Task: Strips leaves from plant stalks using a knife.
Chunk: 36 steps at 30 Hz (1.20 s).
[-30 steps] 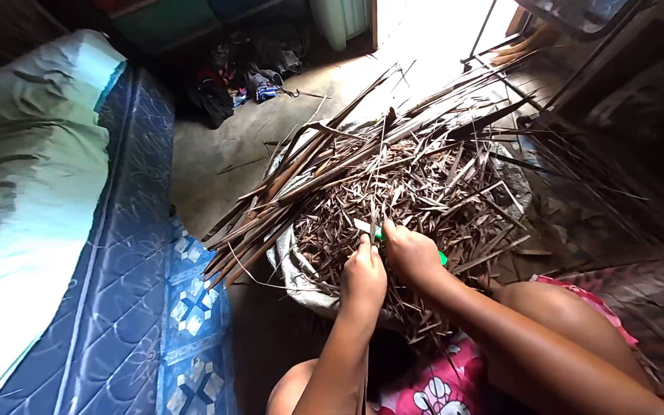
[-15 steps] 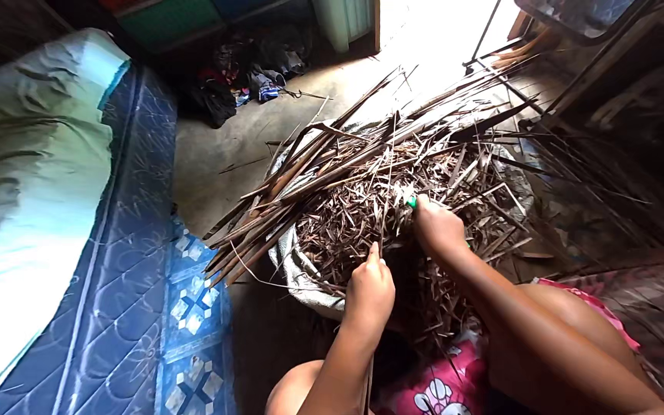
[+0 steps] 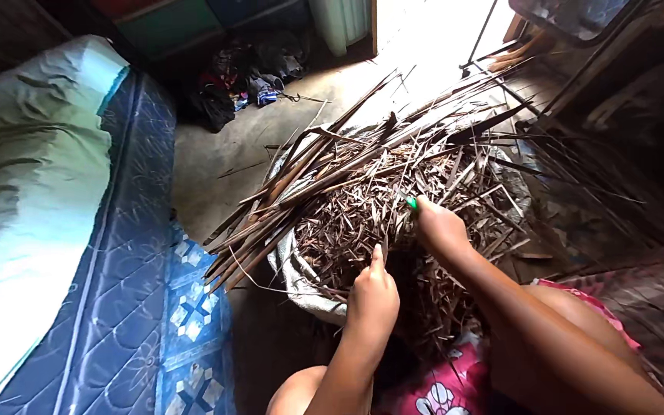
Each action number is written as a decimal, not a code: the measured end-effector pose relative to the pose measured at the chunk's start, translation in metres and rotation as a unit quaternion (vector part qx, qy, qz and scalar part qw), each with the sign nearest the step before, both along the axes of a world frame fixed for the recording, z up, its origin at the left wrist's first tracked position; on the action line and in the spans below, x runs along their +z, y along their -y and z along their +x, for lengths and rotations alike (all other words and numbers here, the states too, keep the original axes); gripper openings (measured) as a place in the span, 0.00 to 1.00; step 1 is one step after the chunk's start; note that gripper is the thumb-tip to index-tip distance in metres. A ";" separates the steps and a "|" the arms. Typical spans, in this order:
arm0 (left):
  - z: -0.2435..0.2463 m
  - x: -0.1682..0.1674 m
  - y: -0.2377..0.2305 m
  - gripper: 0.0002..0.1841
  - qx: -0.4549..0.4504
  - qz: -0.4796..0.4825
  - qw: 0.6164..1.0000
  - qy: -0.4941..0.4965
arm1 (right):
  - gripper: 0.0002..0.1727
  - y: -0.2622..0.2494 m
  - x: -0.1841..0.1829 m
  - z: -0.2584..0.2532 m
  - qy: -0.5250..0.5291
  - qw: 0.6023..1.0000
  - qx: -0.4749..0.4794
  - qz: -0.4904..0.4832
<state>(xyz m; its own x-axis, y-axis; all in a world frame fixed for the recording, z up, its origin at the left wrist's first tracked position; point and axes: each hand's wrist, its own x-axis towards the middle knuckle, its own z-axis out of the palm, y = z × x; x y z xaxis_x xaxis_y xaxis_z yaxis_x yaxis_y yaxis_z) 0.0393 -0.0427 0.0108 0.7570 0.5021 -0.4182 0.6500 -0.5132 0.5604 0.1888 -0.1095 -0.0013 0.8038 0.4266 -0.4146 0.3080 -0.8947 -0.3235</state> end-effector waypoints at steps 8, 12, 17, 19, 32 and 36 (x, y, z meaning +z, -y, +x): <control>-0.003 0.001 -0.025 0.17 0.099 -0.274 0.951 0.109 | 0.14 0.010 0.000 -0.037 0.068 0.987 0.116 0.087; -0.005 0.002 -0.017 0.21 0.068 -0.335 0.935 0.096 | 0.15 0.011 0.005 0.002 0.056 0.998 0.001 0.027; -0.003 -0.001 -0.019 0.19 0.074 -0.362 0.923 0.105 | 0.14 0.023 -0.009 0.018 -0.087 0.956 -0.047 0.278; -0.003 -0.001 -0.017 0.15 0.073 -0.368 0.921 0.101 | 0.14 0.019 -0.016 0.010 -0.184 0.901 -0.079 0.385; -0.002 -0.006 -0.020 0.16 0.090 -0.268 0.955 0.085 | 0.27 0.019 -0.019 0.005 -0.263 0.898 0.076 0.345; -0.004 -0.005 -0.026 0.15 0.110 -0.299 0.941 0.111 | 0.27 0.018 -0.012 0.000 -0.369 0.843 0.051 0.388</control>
<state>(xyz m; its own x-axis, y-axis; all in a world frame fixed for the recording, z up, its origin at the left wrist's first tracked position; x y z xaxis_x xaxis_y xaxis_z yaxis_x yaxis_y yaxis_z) 0.0352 -0.0166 0.0060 0.7633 0.3827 -0.5205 0.5375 0.0706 0.8403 0.1886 -0.1272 -0.0131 0.3918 0.8512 -0.3491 -0.1699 -0.3060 -0.9368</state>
